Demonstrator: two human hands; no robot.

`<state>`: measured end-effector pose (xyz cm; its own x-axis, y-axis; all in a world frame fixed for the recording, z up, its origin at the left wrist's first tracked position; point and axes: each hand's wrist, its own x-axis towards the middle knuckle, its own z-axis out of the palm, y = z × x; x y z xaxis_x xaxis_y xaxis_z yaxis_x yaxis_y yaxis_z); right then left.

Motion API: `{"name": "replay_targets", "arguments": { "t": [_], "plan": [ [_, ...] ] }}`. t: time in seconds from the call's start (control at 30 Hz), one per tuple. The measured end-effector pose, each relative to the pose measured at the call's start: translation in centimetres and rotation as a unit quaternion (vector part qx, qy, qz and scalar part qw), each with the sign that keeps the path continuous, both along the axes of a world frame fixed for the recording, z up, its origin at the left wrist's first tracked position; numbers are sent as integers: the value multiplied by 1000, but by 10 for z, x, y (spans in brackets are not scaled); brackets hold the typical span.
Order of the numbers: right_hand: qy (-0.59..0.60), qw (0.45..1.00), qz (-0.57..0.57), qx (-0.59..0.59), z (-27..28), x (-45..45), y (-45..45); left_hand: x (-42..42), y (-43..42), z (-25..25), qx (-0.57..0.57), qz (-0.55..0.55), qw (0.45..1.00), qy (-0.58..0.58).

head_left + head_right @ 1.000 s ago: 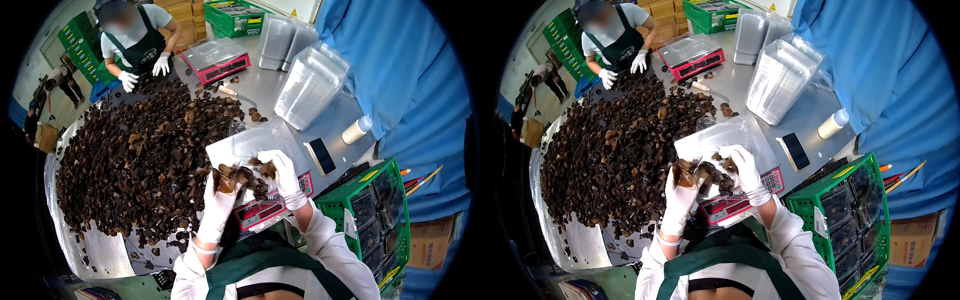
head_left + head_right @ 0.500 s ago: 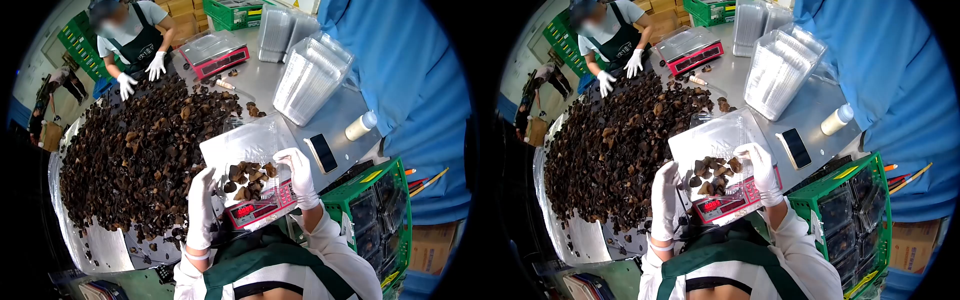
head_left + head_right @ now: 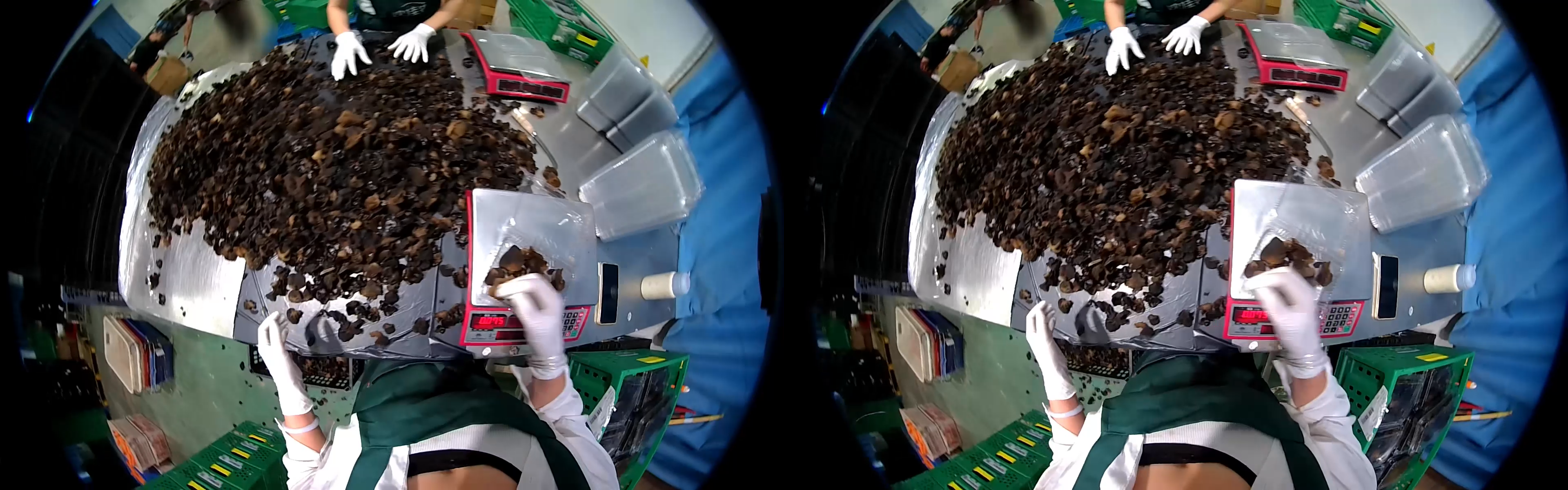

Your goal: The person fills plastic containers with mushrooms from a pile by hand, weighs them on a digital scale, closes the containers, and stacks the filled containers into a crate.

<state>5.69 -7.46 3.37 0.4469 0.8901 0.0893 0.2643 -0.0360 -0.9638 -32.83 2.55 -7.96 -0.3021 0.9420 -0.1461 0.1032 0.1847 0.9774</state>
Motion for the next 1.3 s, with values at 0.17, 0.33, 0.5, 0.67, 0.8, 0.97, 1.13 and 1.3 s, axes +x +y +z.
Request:
{"name": "replay_targets", "arguments": {
  "t": [0.17, 0.33, 0.5, 0.67, 0.8, 0.97, 1.13, 1.3],
  "plan": [
    [-61, 972, 218, -67, -70, -77, 51, 3, -14, -37, 44, -170, 958, 226],
    [-354, 902, 234, -82, -133, -121, 74, 33, -8, -42, 156, -359, 833, 392],
    [-297, 928, 217, -66, -150, -123, 63, 6, -8, -69, 226, -364, 836, 344],
    [-177, 960, 200, -87, -137, -139, 64, -8, -3, -77, 226, -334, 871, 282],
    [-414, 865, 278, -60, -132, -186, 78, -11, 9, -80, 265, -382, 838, 285],
    [-453, 845, 283, -17, -162, -200, 76, -34, 9, -72, 281, -414, 818, 282],
    [-365, 907, 212, -19, -155, -204, 90, -64, 20, -67, 245, -271, 884, 291],
    [-432, 878, 207, -19, -144, -244, 137, -61, 35, -78, 229, -300, 871, 315]
  ]
}}
